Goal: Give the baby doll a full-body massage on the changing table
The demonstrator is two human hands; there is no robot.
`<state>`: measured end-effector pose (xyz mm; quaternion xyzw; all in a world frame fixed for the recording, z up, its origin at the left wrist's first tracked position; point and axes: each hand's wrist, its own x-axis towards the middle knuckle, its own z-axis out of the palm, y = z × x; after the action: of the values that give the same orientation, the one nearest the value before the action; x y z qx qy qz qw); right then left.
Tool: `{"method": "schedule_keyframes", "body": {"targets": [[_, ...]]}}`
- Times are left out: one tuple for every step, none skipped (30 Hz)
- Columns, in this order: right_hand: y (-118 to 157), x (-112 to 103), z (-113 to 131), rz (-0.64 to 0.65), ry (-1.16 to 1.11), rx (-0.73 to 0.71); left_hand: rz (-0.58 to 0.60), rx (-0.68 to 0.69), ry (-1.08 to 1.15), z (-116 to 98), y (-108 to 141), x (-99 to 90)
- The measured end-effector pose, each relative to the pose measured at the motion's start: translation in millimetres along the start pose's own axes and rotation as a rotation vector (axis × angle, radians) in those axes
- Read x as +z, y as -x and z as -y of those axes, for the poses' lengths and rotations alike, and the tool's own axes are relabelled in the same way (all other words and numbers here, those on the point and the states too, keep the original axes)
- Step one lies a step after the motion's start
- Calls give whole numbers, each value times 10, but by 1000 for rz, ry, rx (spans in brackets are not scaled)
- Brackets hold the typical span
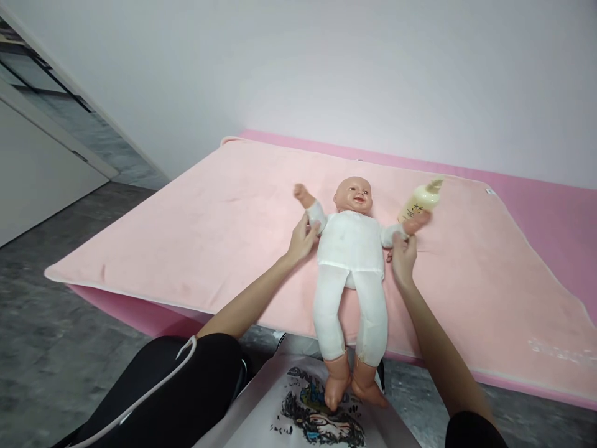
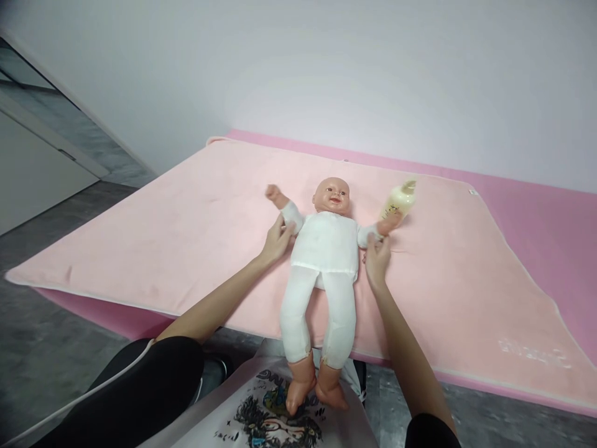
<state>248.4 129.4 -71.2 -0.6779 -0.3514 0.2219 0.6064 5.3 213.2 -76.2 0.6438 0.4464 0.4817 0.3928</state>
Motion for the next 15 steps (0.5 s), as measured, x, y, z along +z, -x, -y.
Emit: {"method": "schedule_keyframes", "body": {"targets": [[42, 18, 18, 69, 146, -134, 74, 81, -129, -20, 30, 6], [74, 33, 34, 124, 267, -245, 136, 151, -228, -39, 53, 9], [95, 44, 44, 160, 346, -320, 175, 203, -289, -54, 69, 11], [103, 51, 49, 173, 375, -351, 196, 233, -307, -61, 76, 14], [100, 53, 47, 172, 350, -338, 198, 235, -280, -60, 72, 18], [87, 51, 39, 159, 279, -285, 181, 209, -212, -50, 59, 23], [65, 45, 28, 138, 176, -205, 139, 158, -107, -35, 38, 28], [37, 36, 15, 108, 56, -106, 77, 82, 24, -16, 9, 30], [5, 24, 1, 67, -68, 4, 7, -15, 165, 3, -23, 29], [-29, 8, -11, 17, -188, 117, -63, -126, 299, 17, -56, 22], [-65, -10, -19, -41, -295, 227, -124, -240, 413, 25, -86, 9], [-99, -30, -25, -98, -387, 326, -168, -340, 498, 26, -112, -7], [-130, -49, -27, -148, -465, 412, -198, -409, 553, 21, -129, -23], [-156, -67, -25, -185, -528, 480, -216, -441, 582, 10, -138, -38], [-175, -80, -21, -209, -577, 526, -229, -435, 594, -4, -139, -47]]}}
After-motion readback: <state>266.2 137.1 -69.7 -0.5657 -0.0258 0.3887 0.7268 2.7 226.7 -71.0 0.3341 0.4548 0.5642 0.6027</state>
